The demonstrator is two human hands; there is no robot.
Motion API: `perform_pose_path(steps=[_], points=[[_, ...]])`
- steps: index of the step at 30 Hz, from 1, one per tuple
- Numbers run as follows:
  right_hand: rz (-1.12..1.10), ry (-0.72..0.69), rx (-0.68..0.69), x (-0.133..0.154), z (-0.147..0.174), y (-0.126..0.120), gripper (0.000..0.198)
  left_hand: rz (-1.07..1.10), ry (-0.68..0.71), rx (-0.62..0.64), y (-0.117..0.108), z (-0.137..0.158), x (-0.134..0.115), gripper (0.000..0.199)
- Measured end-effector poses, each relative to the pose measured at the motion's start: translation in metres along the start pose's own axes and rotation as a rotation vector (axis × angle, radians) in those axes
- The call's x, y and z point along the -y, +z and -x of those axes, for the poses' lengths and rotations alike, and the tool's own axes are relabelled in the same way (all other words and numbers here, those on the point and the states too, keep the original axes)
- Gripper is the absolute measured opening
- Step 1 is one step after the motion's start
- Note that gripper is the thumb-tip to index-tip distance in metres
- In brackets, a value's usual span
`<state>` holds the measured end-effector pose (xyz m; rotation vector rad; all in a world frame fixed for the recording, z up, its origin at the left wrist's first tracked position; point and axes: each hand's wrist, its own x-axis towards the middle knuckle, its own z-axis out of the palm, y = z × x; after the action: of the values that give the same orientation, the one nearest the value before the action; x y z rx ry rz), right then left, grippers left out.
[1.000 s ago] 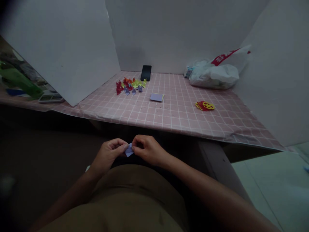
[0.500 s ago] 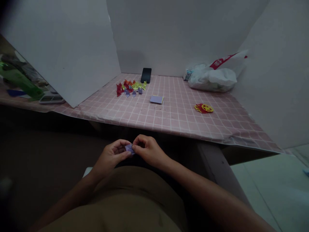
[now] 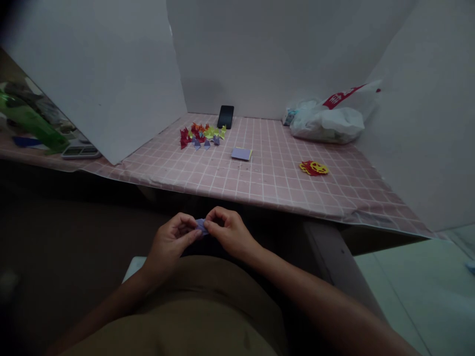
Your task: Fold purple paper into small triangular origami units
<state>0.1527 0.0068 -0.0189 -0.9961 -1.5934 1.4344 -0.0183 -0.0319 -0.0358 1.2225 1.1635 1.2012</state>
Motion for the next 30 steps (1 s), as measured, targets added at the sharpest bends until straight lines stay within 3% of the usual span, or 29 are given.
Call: perform_pose_path(steps=[12, 20, 30], points=[[0.020, -0.009, -0.036, -0.0008, 0.0014, 0.0006, 0.014, -0.049, 0.029, -0.068, -0.0008, 0.0004, 0.0003, 0.012], [0.029, -0.041, -0.062, -0.0024, 0.0008, 0.0025, 0.014, -0.284, 0.105, -0.115, -0.0016, -0.0001, 0.0008, 0.005], [0.118, -0.104, -0.057, -0.0024, 0.0018, 0.0027, 0.014, -0.173, 0.049, -0.136, 0.0033, -0.0001, -0.0066, 0.008]])
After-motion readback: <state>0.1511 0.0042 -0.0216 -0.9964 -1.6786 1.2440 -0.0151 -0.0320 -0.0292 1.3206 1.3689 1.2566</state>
